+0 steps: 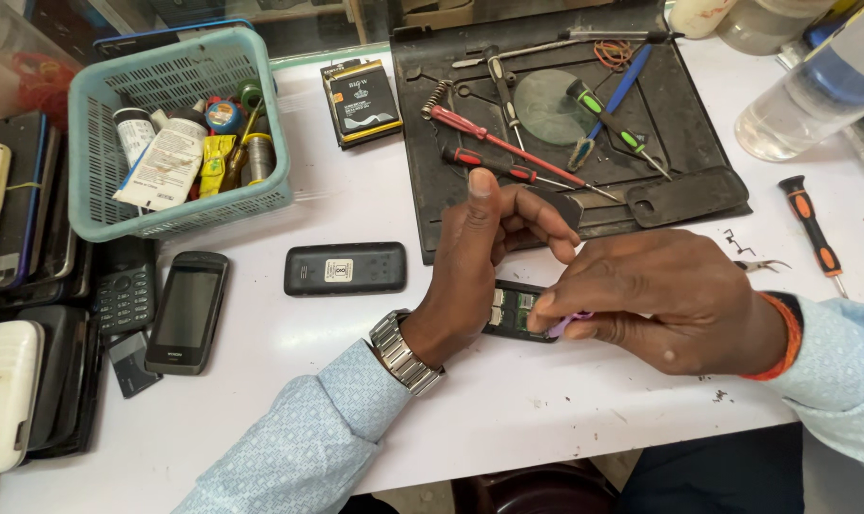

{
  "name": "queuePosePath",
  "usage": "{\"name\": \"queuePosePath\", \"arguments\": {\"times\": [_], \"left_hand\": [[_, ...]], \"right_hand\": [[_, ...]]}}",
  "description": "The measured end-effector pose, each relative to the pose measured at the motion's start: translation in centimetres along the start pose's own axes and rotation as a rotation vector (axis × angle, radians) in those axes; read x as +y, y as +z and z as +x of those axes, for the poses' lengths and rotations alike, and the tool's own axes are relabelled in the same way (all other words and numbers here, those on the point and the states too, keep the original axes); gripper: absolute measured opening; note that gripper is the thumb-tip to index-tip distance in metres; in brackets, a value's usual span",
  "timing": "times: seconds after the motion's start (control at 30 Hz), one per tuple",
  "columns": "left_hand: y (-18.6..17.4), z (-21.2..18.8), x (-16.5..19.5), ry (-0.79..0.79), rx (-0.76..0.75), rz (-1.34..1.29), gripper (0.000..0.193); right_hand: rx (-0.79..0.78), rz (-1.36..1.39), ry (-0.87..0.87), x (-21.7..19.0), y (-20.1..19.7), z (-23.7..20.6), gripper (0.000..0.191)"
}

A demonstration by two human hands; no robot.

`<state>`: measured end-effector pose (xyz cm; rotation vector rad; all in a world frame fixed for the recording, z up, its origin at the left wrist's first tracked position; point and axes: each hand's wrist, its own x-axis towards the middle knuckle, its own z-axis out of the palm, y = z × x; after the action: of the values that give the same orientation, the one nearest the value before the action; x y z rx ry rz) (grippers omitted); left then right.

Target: The person uses a small purple tool to work on the internal components of a disassembled mobile phone, then reassembles the phone by snapping the back cover into place and inserting the battery.

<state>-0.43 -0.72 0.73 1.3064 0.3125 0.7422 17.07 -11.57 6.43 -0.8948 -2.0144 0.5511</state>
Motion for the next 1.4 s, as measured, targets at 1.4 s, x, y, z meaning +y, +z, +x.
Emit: {"name": "queuePosePath", "arguments": {"times": [1.4], "left_hand": [[-0.2, 0.0, 0.2, -0.016, 0.03, -0.055, 0.091]], "right_hand": [[0.021, -0.404, -0.023, 0.2, 0.4, -1.3, 0.04]]}}
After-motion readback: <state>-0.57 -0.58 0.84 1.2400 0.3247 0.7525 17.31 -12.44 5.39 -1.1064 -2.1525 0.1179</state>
